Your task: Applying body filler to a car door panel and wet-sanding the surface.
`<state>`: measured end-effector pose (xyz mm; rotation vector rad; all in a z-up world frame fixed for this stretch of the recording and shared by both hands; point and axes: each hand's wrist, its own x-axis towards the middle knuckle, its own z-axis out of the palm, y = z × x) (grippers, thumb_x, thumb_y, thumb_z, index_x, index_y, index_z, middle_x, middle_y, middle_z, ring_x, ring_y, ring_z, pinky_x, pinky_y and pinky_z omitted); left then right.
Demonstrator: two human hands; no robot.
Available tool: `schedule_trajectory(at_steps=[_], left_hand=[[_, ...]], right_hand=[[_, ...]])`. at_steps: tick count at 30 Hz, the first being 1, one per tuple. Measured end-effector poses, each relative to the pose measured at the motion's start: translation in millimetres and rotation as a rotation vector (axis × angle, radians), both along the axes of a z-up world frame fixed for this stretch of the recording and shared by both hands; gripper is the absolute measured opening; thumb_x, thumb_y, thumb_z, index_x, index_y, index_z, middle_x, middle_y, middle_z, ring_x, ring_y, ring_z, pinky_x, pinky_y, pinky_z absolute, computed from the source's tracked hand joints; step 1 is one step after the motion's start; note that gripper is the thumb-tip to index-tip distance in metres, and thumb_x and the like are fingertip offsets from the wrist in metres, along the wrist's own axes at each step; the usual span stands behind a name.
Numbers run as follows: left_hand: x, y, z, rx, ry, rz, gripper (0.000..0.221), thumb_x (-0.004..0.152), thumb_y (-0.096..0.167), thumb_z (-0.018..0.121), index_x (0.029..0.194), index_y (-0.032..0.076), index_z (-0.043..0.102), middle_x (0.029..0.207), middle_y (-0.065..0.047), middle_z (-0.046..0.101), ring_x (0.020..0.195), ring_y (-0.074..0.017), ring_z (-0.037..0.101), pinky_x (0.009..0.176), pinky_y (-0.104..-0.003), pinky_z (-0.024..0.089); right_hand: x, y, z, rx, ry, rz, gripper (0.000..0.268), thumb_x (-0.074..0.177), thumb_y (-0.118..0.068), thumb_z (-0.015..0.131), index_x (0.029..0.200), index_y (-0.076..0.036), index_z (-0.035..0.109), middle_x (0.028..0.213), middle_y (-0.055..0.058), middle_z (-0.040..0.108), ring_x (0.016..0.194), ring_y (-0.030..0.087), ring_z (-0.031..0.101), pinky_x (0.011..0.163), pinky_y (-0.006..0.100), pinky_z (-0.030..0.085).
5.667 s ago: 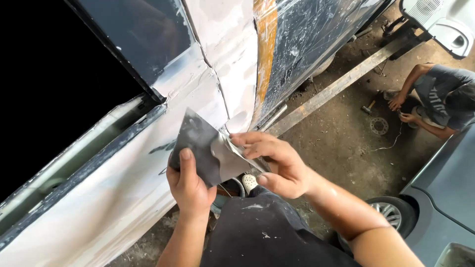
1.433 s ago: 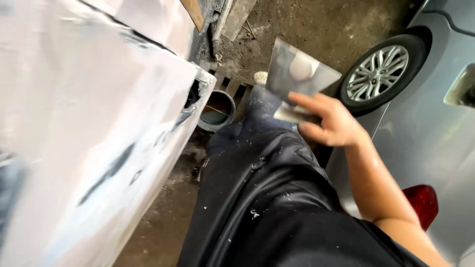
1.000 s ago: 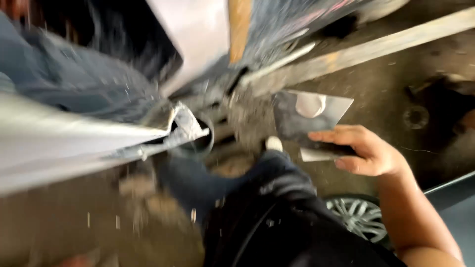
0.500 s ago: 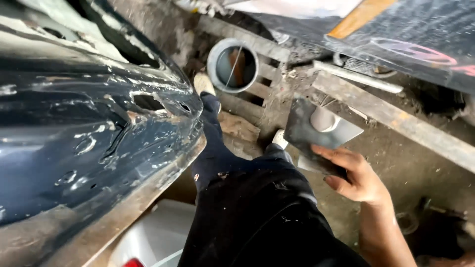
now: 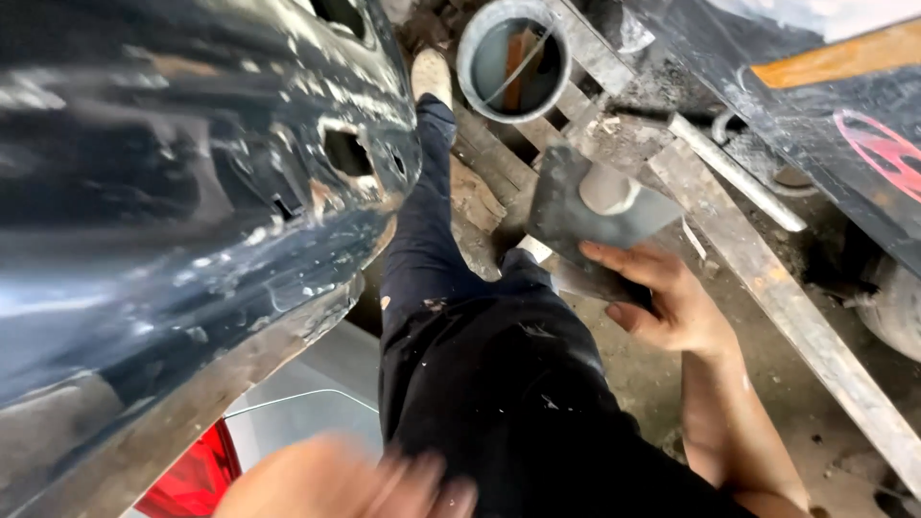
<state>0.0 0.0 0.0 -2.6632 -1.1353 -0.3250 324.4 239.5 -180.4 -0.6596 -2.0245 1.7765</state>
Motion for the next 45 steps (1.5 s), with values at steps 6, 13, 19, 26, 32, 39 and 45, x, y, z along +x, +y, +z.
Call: schedule_trajectory(at_steps=[6,13,19,26,32,39,45], left_hand=[[31,142,-32,-0.106,-0.146,0.318,0.020,0.104,0.011,0.075,0.120,0.001,0.068,0.125,-0.014,0.067,0.115,-0.0319,0.067,0.098,-0.043,0.057],[49,161,-84,-0.570,-0.740,0.344,0.043,0.109,0.027,0.064,0.135,-0.006,0.056,0.134,-0.021,0.060,0.124,-0.0359,0.060,0.107,-0.041,0.048],[103,174,-145,-1.135,-1.511,0.380,0.060,0.110,0.041,0.051,0.149,-0.005,0.047,0.134,-0.015,0.062,0.120,-0.0232,0.058,0.108,-0.038,0.045],[118,179,-183,-1.309,-2.406,0.013,0.045,0.115,0.029,0.057,0.149,0.000,0.052,0.144,-0.012,0.061,0.136,-0.0269,0.057,0.122,-0.048,0.042],[109,191,-181,-1.417,-2.708,-0.120,0.049,0.107,0.026,0.059,0.152,0.010,0.049,0.152,-0.004,0.057,0.144,-0.0234,0.052,0.125,-0.049,0.039],[142,167,-168,-1.021,-1.626,0.614,0.031,0.110,0.024,0.052,0.124,-0.002,0.062,0.111,-0.022,0.064,0.102,-0.0368,0.063,0.089,-0.049,0.050],[131,164,-132,-0.355,-1.283,0.247,0.025,0.109,0.012,0.058,0.129,0.000,0.066,0.114,-0.018,0.074,0.106,-0.0307,0.076,0.092,-0.037,0.060]], right_hand=[[15,-6,15,0.123,-0.010,-0.046,0.068,0.079,-0.019,0.071,0.143,0.000,0.059,0.094,0.012,0.065,0.081,0.022,0.060,0.073,0.036,0.048],[44,-29,19,0.028,0.174,-0.138,0.070,0.086,-0.030,0.069,0.145,0.004,0.055,0.100,0.011,0.068,0.080,0.018,0.065,0.075,0.031,0.050],[33,-19,51,0.093,0.253,-0.027,0.064,0.095,-0.033,0.067,0.146,0.003,0.054,0.131,0.023,0.069,0.115,0.031,0.074,0.096,0.033,0.057],[62,-37,45,0.130,0.186,0.031,0.052,0.097,-0.028,0.068,0.141,-0.001,0.062,0.143,0.024,0.065,0.129,0.035,0.071,0.108,0.042,0.057],[101,-56,46,-0.151,0.327,-0.299,0.044,0.097,-0.019,0.064,0.136,0.001,0.064,0.156,0.027,0.052,0.146,0.041,0.054,0.125,0.053,0.046],[37,-47,94,0.467,-0.022,-0.634,0.047,0.091,-0.016,0.065,0.137,-0.005,0.065,0.151,0.020,0.055,0.144,0.034,0.052,0.126,0.047,0.039],[-6,-64,80,0.808,-0.253,-0.515,0.044,0.084,-0.011,0.069,0.128,-0.010,0.073,0.138,0.017,0.066,0.141,0.039,0.055,0.122,0.052,0.046]])
